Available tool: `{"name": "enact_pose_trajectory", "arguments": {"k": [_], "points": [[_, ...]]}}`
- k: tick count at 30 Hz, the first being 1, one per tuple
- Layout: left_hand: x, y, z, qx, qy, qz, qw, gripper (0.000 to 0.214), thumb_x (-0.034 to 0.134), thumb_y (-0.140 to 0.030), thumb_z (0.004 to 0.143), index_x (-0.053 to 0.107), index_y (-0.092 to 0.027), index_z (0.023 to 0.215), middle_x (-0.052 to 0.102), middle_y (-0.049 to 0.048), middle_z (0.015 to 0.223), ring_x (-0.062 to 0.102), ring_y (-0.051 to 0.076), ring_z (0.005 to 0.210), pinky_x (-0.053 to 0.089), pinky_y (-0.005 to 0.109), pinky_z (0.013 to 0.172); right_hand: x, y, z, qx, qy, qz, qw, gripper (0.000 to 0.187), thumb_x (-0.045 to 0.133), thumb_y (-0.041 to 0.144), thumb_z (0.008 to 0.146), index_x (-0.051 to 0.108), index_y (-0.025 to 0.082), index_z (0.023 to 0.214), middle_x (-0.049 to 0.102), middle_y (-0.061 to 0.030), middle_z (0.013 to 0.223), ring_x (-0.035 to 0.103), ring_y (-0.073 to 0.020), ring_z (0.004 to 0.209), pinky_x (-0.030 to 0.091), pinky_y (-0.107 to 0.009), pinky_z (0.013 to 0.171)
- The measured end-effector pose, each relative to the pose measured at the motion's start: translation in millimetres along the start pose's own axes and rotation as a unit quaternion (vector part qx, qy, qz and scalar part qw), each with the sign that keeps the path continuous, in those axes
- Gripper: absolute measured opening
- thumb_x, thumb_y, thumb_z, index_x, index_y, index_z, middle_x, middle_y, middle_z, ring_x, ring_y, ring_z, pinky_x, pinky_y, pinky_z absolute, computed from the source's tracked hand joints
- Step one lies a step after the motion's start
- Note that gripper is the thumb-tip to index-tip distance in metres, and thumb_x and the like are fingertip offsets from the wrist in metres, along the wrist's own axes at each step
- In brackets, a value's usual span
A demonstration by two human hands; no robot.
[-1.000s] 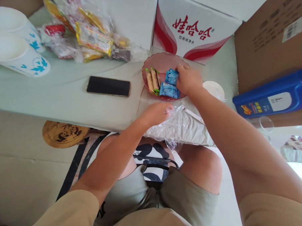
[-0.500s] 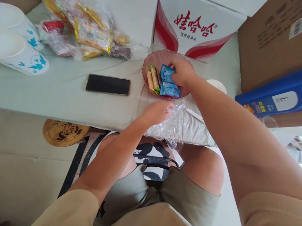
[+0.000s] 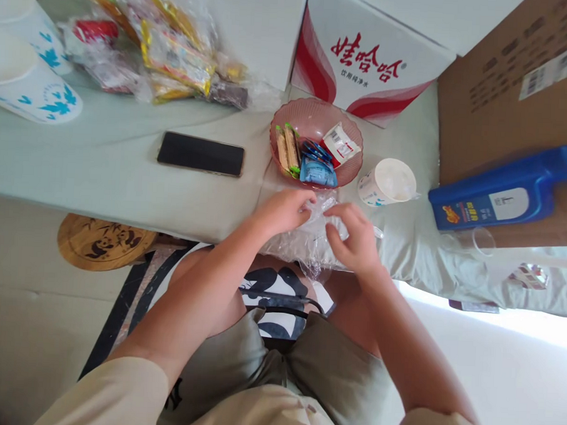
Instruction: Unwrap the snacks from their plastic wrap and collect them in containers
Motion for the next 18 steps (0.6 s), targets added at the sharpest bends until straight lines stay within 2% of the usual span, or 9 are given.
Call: {"name": "enact_pose_trajectory", "arguments": {"k": [3, 5, 8, 12, 16, 18], "points": [[1.5, 4, 2, -0.008, -0.007, 0.002, 1.000, 0.031, 0.055, -0.019, 0.090, 0.071, -0.022, 0.117, 0.078, 0.0087, 0.108, 0.072, 0.024, 0.104, 0.053, 0.035, 0.092, 17, -9, -48, 0.049, 0.052, 0.016, 0.997, 0.024, 0.055, 0.027, 0.089, 0.065, 0.029, 0.110, 0.074, -0.0097, 0.111, 0.072, -0.0309, 0.106, 0.059, -0.052, 0.092], [0.3, 7, 3, -0.013, -0.021, 0.004, 1.000, 0.029, 0.056, -0.021, 0.090, 0.071, -0.022, 0.116, 0.078, 0.0082, 0.107, 0.072, 0.024, 0.101, 0.053, 0.035, 0.091, 27, -18, -64, 0.072, 0.054, 0.013, 0.996, 0.029, 0.055, 0.026, 0.090, 0.065, 0.029, 0.117, 0.073, -0.0107, 0.121, 0.070, -0.0314, 0.113, 0.058, -0.054, 0.095], [-9.0, 12, 0, -0.037, -0.052, 0.009, 0.998, 0.028, 0.058, -0.021, 0.089, 0.072, -0.021, 0.113, 0.077, 0.0079, 0.104, 0.071, 0.023, 0.098, 0.052, 0.034, 0.088, 35, -26, -70, 0.076, 0.041, -0.005, 0.996, 0.026, 0.053, 0.025, 0.092, 0.067, 0.027, 0.113, 0.073, -0.0110, 0.125, 0.069, -0.0310, 0.117, 0.055, -0.054, 0.098], [-31.0, 26, -12, -0.067, -0.116, -0.009, 0.991, 0.024, 0.058, -0.021, 0.088, 0.072, -0.020, 0.107, 0.077, 0.0061, 0.098, 0.069, 0.018, 0.086, 0.052, 0.030, 0.080, 36, -29, -68, 0.072, 0.035, -0.024, 0.996, 0.022, 0.053, 0.025, 0.093, 0.070, 0.025, 0.107, 0.073, -0.0107, 0.125, 0.068, -0.0300, 0.118, 0.053, -0.051, 0.098], [-57.2, 58, -28, -0.136, -0.240, 0.019, 0.961, 0.011, 0.061, -0.020, 0.086, 0.070, -0.021, 0.092, 0.075, 0.0038, 0.087, 0.067, 0.018, 0.078, 0.052, 0.032, 0.080, 34, -30, -68, 0.061, 0.039, -0.008, 0.997, 0.022, 0.054, 0.024, 0.092, 0.071, 0.023, 0.107, 0.073, -0.0110, 0.125, 0.067, -0.0296, 0.121, 0.051, -0.049, 0.099], [-68.0, 69, -37, -0.153, -0.299, 0.027, 0.942, 0.011, 0.058, -0.021, 0.087, 0.068, -0.021, 0.091, 0.073, 0.0031, 0.086, 0.066, 0.017, 0.078, 0.052, 0.032, 0.080, 34, -32, -69, 0.064, 0.043, 0.001, 0.997, 0.022, 0.055, 0.023, 0.091, 0.071, 0.023, 0.106, 0.073, -0.0109, 0.125, 0.067, -0.0296, 0.119, 0.051, -0.049, 0.099]]}}
Point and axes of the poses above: each hand's wrist, its own z-axis towards the middle knuckle, its own x-axis out of the palm, y = z × x, the point moved 5 cm from there along z, towards the middle knuckle
